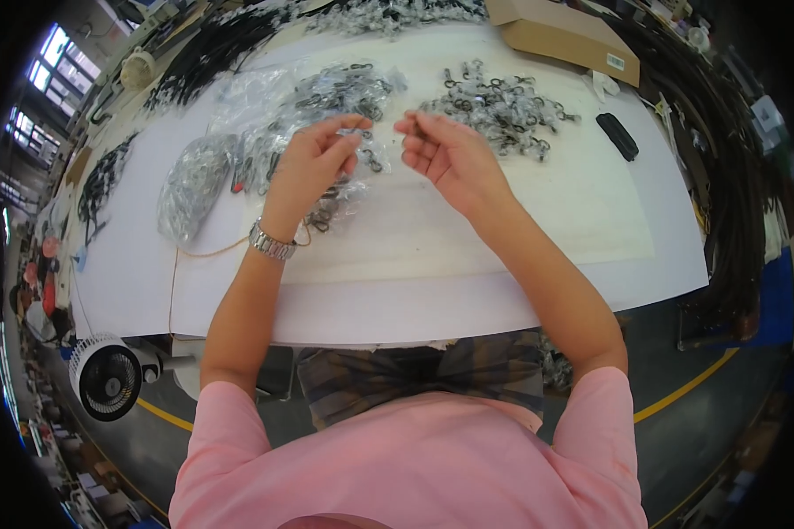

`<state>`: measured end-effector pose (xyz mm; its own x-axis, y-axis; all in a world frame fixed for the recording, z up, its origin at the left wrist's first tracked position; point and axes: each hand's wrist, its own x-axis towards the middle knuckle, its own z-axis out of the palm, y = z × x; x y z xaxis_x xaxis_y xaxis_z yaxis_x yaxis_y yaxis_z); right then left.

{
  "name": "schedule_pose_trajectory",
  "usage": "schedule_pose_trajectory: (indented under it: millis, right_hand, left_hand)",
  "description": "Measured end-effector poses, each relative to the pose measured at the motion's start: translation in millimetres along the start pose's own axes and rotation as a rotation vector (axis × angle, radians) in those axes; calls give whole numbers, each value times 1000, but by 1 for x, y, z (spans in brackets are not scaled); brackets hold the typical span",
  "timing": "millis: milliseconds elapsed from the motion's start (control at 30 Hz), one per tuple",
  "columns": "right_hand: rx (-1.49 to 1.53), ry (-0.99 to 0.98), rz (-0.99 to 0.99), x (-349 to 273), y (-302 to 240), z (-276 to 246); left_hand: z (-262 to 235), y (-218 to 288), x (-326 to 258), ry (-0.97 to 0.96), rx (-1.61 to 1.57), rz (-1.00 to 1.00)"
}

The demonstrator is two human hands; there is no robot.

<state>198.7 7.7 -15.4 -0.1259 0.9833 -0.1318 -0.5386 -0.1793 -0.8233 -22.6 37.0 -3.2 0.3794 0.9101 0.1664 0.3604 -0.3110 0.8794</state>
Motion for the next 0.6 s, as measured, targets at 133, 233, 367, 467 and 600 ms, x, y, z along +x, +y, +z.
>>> schedule_pose_trajectory:
  millis: [133,233,367,467,600]
  right_hand:
    - [-62,112,-137,5,0,-13]
    - [-953,88,-333,0,34,7]
    - [-1692,-17,-804,19,55,3]
    - [-1976,-85,-795,31,52,10]
    - [-1923,-58,-619,25,31,13]
  left_hand:
    - [-21,-8,7,194,-250,-23]
    - [-20,-17,5,193,-301,-78]
    - [-5,-15,9,145,-175,-7]
    - [-7,-18,10,176,-118,19]
    - [-13,-22,12,213,-123,45]
